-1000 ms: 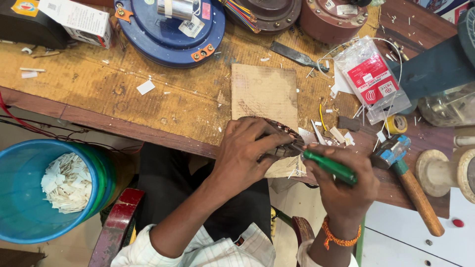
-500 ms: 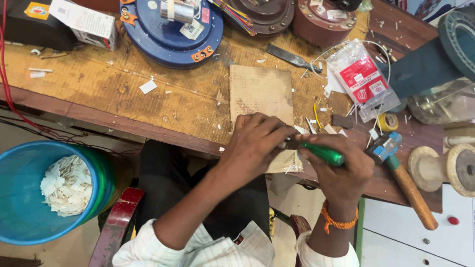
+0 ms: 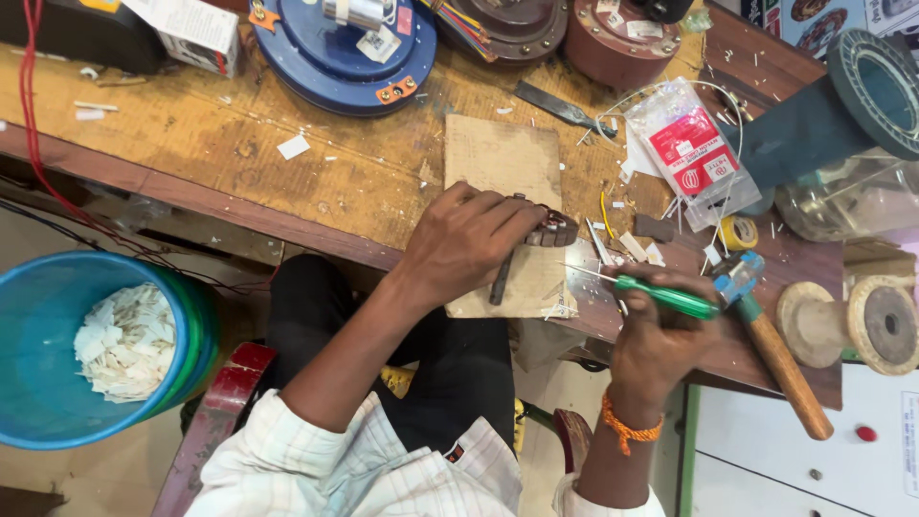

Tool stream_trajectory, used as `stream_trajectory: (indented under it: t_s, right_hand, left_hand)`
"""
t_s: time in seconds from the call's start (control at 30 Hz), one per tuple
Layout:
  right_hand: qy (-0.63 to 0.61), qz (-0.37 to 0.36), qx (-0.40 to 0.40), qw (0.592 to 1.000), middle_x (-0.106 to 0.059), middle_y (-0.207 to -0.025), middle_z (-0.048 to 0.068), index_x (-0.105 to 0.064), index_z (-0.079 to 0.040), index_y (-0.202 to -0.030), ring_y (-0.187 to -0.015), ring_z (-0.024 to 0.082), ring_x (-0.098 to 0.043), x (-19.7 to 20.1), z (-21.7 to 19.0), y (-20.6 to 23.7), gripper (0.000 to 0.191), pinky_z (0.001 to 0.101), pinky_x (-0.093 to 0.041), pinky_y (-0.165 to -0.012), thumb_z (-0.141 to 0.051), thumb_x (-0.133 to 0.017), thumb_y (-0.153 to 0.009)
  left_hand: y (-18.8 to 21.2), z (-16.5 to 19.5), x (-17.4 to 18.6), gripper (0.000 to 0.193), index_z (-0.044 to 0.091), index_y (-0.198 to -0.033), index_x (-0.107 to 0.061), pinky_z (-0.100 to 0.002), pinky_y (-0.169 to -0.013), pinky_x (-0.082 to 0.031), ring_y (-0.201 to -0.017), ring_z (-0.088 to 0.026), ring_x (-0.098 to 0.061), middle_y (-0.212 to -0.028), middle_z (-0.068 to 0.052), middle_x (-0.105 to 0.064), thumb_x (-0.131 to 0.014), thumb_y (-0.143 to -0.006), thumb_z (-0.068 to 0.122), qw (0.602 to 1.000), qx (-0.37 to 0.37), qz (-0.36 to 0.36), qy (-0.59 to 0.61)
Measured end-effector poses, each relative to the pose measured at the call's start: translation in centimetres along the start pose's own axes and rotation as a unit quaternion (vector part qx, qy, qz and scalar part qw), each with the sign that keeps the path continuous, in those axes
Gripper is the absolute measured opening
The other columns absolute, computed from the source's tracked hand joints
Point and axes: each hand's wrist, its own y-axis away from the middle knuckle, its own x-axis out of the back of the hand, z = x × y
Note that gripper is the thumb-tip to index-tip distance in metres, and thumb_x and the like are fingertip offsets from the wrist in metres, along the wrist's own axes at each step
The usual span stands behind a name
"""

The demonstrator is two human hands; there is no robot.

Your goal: The person cuts small white insulating pieces with scissors and inserts them into slots on a circular motor armature. They use a screwdriver to press the pieces into place and repeat the process across multiple slots.

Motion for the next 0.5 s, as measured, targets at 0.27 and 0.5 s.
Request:
stream_trajectory:
  t_s: [0.27, 0.5]
  right_hand:
    - [-0.026, 0.064, -0.018, 0.997, -0.071, -0.112, 0.021, -0.057, 0.001, -0.115, -0.108, 0.034, -0.074, -2.4, 0.5, -0.3, 0.028, 0.0465, -0.066, -0.096, 0.011, -0.075, -0.095]
    - [0.005, 0.048, 0.006, 0.999, -0.070, -0.114, 0.022, -0.056, 0.002, -0.114, -0.107, 0.034, -0.074, -2.9, 0.6, -0.3, 0.026, 0.0456, -0.066, -0.094, 0.008, -0.074, -0.097]
  left_hand:
    - [-1.1, 1.5, 0.7, 0.043, 0.012, -0.126, -0.067, -0.040, -0.086, -0.049, -0.106, -0.023, -0.068, -0.112, -0.003, -0.074, -0.073, -0.084, 0.007, 0.995, 0.078, -0.066, 0.016]
    - [-1.9, 1.2, 1.0, 0.064, 0.017, -0.138, -0.063, -0.043, -0.087, -0.049, -0.116, -0.030, -0.066, -0.109, -0.005, -0.072, -0.074, -0.077, 0.004, 0.993, 0.059, -0.047, 0.092]
